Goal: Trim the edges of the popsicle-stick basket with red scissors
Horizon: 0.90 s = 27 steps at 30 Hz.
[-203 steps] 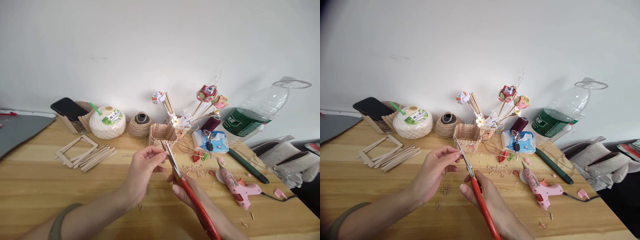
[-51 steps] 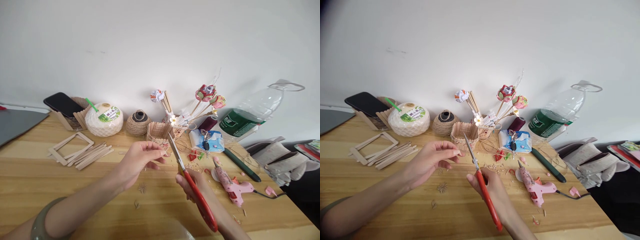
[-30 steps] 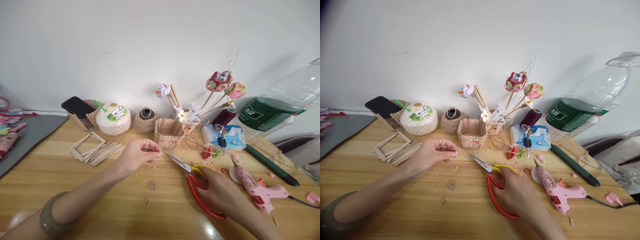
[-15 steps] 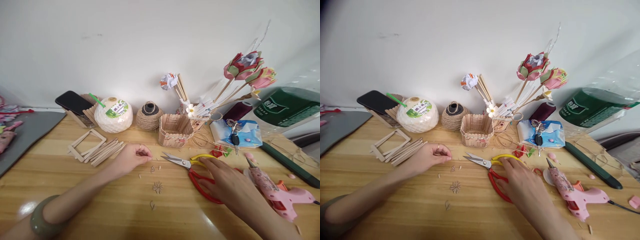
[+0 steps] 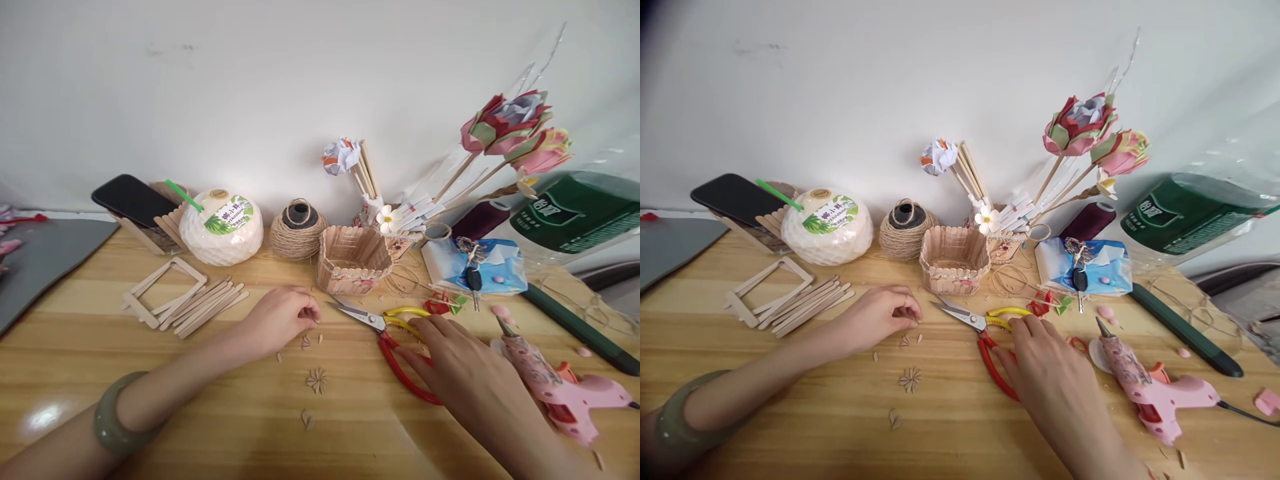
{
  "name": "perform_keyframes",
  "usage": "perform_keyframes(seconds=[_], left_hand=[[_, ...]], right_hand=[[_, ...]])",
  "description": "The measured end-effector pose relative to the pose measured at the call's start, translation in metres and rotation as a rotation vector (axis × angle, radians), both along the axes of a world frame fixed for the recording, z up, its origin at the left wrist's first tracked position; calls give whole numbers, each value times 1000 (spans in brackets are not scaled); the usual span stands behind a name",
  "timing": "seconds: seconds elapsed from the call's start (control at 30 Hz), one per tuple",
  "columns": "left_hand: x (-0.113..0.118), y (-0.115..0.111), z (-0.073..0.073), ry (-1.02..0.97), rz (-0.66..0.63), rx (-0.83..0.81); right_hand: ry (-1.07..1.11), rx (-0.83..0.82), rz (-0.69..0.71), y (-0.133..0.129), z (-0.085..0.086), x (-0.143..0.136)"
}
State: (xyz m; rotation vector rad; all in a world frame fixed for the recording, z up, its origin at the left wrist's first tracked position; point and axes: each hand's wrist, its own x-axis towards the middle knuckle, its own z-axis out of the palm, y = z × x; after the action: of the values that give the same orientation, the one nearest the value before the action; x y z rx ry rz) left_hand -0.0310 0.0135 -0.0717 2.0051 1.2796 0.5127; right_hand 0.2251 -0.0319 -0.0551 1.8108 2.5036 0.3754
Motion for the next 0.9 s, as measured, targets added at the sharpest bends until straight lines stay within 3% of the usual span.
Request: perform_keyframes(seconds=[0.13, 0.27, 0.47, 0.67, 0.9], left_hand=[[5, 3, 5, 112, -38, 30], [5, 3, 8, 116, -13, -25], [4, 1, 8, -120, 32, -306], [6, -2, 5, -80, 58, -271], [4, -3, 7, 43, 27, -261]], right_hand=[[-9, 57, 17, -2, 5, -5], [141, 152, 93, -5, 11, -16], [352, -115, 243, -4, 9, -44], [369, -280, 192, 5, 0, -72], [444, -285, 75, 8, -12, -89]])
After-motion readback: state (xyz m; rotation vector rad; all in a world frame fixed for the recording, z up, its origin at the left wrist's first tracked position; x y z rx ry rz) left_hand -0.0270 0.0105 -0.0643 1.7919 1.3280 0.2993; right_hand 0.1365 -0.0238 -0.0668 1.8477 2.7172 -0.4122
